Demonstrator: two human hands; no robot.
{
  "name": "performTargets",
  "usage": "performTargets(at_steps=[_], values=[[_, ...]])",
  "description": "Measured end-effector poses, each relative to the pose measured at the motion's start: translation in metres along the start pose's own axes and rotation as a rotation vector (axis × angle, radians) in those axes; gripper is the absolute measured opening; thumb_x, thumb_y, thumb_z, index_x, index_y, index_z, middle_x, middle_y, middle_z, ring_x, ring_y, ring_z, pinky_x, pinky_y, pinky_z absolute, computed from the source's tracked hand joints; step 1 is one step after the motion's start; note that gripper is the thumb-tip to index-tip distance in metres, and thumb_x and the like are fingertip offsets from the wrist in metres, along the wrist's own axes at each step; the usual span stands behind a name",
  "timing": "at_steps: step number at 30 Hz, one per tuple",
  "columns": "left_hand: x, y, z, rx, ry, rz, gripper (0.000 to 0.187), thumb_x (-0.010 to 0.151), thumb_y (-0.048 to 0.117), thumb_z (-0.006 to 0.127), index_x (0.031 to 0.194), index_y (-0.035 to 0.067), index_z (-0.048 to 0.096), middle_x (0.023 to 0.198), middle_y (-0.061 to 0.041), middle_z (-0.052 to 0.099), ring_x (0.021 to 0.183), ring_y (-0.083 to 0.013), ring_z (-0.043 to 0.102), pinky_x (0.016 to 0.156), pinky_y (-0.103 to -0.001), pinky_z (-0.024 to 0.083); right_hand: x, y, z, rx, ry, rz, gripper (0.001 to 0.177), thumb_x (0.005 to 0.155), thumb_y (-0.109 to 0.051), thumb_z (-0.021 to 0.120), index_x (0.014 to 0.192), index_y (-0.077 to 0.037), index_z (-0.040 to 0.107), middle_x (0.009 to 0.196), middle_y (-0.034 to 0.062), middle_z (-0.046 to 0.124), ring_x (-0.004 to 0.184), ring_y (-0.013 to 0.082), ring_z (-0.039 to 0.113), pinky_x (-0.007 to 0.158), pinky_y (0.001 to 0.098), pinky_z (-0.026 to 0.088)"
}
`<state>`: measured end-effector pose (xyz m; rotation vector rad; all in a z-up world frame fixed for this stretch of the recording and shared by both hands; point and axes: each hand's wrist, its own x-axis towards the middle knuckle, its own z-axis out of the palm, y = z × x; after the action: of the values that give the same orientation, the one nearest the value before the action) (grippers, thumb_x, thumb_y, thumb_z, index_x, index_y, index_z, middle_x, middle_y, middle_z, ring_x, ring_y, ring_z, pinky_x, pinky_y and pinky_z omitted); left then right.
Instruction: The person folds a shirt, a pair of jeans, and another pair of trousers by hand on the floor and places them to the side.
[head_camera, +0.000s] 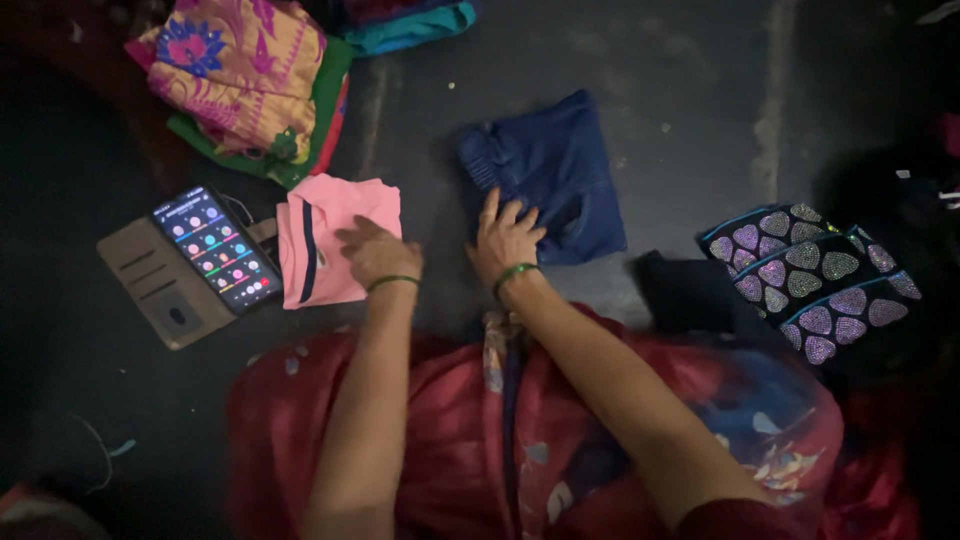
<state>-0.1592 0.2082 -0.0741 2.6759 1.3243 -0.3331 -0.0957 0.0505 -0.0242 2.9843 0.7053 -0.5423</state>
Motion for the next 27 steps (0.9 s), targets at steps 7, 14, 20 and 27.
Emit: performTargets(at_steps=[7,14,20,27], values=[[0.021,0.006,0.037,-0.12,0.026,-0.165,0.091,0.093,0.026,0.067,0.161,-0.002,0.013,0.156,-0.043,0.023,0.135,-0.0535,0.042,0.098,-0.05,0.052,0.059,0.017,0.03,0.215,-0.006,0.12,0.086,0.098,-0.028,0.06,0.164,0.001,0.013,0.134,0.0279,0.052,0.114,0.0443,0.066,0.101,0.0531,0.052],[0.041,-0.013,0.015,-0.022,0.108,-0.033,0.06,0.09,0.026,0.07,0.14,-0.003,0.052,0.124,-0.028,0.066,0.119,-0.043,0.064,0.093,-0.047,0.056,0.089,0.073,0.026,0.294,0.162,-0.011,0.049,0.088,-0.015,0.066,0.134,0.001,0.057,0.116,0.0274,0.068,0.106,0.0422,0.069,0.093,0.0473,0.056],[0.024,-0.031,-0.067,-0.422,0.03,-0.095,0.032,0.083,0.027,0.072,0.11,0.01,0.071,0.104,-0.021,0.074,0.098,-0.0383,0.072,0.085,-0.048,0.058,0.053,0.162,-0.036,0.926,0.109,0.064,0.026,0.091,-0.01,0.064,0.112,0.005,0.068,0.099,0.0212,0.072,0.09,0.0307,0.068,0.077,0.0423,0.055],[0.006,0.008,-0.119,-0.574,0.32,0.31,0.029,0.079,0.02,0.07,0.107,0.014,0.075,0.101,-0.02,0.075,0.099,-0.0437,0.07,0.087,-0.055,0.055,-0.014,0.255,-0.124,1.185,0.289,0.294,0.045,0.091,-0.008,0.063,0.136,-0.002,0.057,0.116,0.0163,0.067,0.106,0.0272,0.061,0.094,0.0396,0.049]])
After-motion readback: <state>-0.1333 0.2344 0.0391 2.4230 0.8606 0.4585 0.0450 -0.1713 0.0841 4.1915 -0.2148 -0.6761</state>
